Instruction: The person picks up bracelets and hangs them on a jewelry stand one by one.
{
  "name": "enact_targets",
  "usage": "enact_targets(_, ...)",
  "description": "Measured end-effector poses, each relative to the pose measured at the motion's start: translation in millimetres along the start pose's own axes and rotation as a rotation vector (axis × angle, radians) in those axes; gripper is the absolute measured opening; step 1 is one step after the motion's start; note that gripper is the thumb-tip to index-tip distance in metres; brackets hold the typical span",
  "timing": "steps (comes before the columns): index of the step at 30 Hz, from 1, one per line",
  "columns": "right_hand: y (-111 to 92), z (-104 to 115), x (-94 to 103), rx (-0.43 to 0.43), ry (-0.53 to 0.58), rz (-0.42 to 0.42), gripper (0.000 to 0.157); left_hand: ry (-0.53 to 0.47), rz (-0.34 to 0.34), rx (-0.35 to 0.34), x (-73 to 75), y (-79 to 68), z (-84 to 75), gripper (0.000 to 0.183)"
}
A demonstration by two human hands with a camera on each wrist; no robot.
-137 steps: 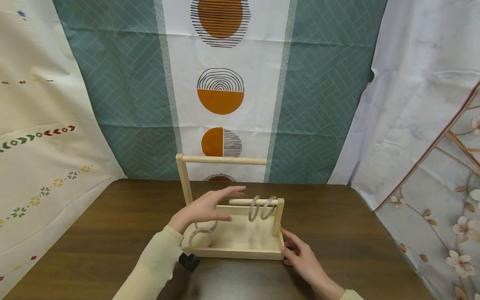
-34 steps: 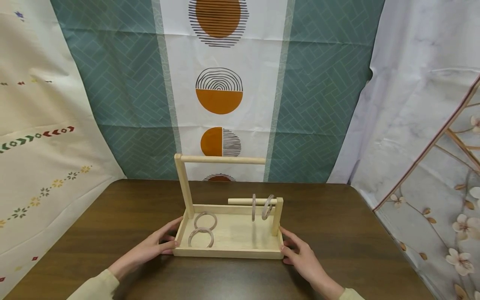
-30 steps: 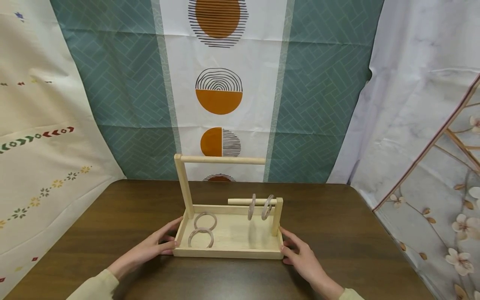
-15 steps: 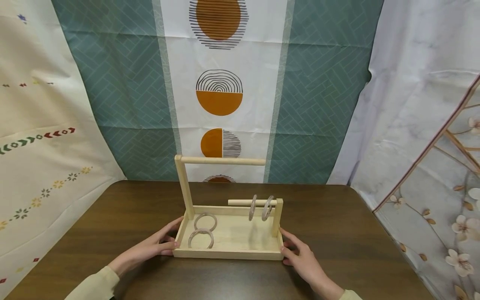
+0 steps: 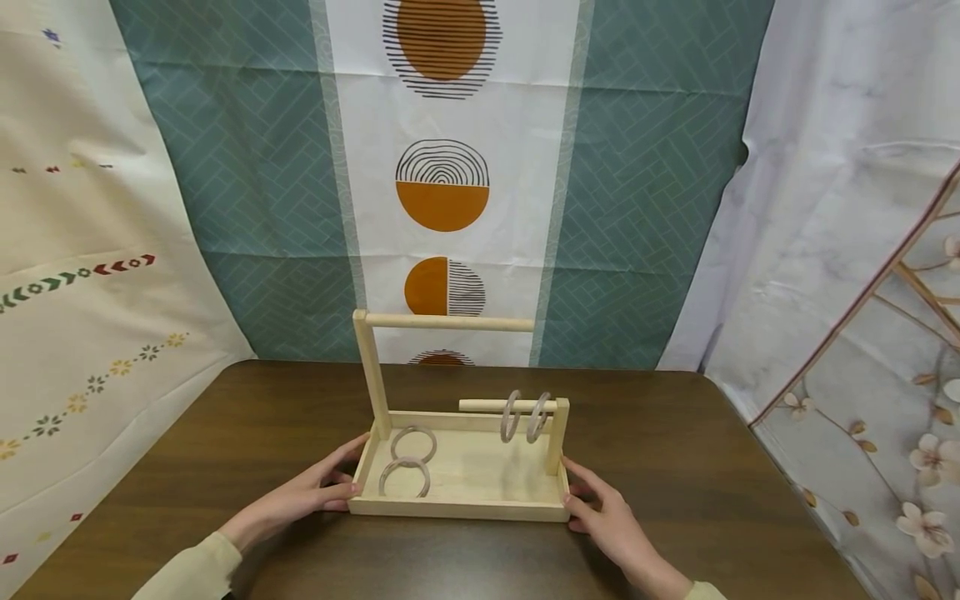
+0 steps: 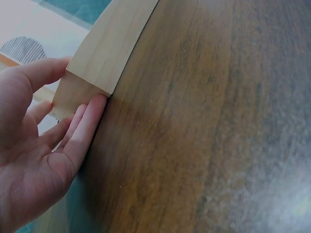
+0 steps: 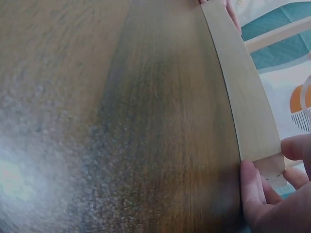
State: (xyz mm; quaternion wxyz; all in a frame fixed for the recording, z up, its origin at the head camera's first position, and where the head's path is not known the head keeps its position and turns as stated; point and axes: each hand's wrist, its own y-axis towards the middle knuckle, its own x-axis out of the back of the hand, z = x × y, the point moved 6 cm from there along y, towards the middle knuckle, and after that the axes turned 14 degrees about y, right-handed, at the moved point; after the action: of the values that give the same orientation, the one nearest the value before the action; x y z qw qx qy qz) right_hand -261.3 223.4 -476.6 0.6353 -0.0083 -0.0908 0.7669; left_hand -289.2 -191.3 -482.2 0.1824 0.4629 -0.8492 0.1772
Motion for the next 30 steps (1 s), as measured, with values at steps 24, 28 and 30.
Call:
enact_targets(24, -5.6, 56.0, -62.8, 0.55, -0.393, 0.085, 0.04, 0.011, -0.004, 0.022, 0.1, -1.0, 0.4, 0.081)
enact_targets(28, -0.2, 63.4, -82.7, 0.608, -0.426, 0.184, 0.04, 0.008, -0.004, 0.022, 0.6, -0.9, 0.0, 0.081)
enact_targets(30, 3.0, 68.0, -91.8, 0.628, -0.439, 0.222, 0.04, 0.008, -0.005, 0.023, 1.0, -0.7, -0.3, 0.081)
